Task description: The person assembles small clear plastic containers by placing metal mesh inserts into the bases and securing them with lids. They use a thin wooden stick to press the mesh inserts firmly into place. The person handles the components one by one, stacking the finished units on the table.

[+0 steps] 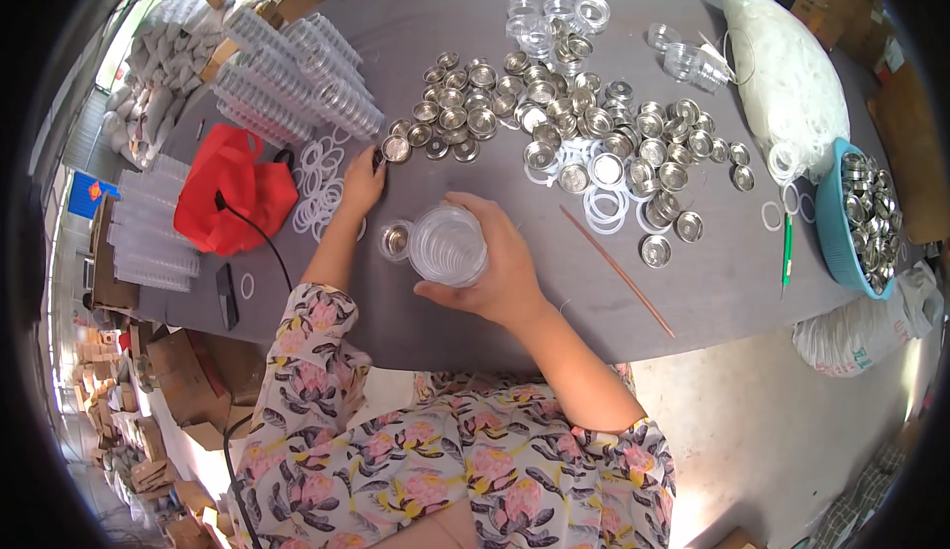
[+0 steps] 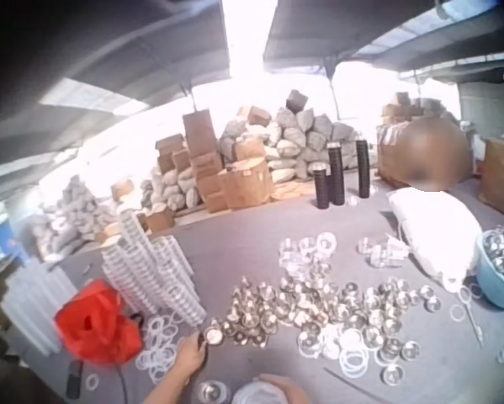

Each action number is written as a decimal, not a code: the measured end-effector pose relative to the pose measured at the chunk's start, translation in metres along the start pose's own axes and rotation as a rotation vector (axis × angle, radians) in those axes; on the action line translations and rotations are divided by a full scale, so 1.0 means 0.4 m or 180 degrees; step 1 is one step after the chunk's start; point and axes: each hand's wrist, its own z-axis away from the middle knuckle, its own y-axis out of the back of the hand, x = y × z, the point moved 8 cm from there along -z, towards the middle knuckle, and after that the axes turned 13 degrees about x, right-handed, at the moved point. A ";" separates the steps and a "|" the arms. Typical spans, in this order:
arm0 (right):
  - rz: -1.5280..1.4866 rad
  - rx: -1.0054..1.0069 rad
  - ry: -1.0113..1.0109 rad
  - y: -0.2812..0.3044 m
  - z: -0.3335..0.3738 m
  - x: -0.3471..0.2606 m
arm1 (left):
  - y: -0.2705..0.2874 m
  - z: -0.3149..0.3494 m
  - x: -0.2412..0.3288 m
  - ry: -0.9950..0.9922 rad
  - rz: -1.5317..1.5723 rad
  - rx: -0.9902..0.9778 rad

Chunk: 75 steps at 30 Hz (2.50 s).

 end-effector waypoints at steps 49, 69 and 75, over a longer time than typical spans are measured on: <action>-0.0356 -0.0205 -0.0498 -0.011 0.048 0.096 | 0.250 0.310 0.238 -0.1466 0.0357 -0.0200; -0.0301 -0.0114 -0.0366 -0.004 0.046 0.084 | 0.298 0.377 0.169 -0.0099 0.1887 -0.0186; -0.0433 -0.0071 -0.0385 -0.005 0.047 0.083 | 0.154 0.487 0.129 0.2783 0.3607 -0.1193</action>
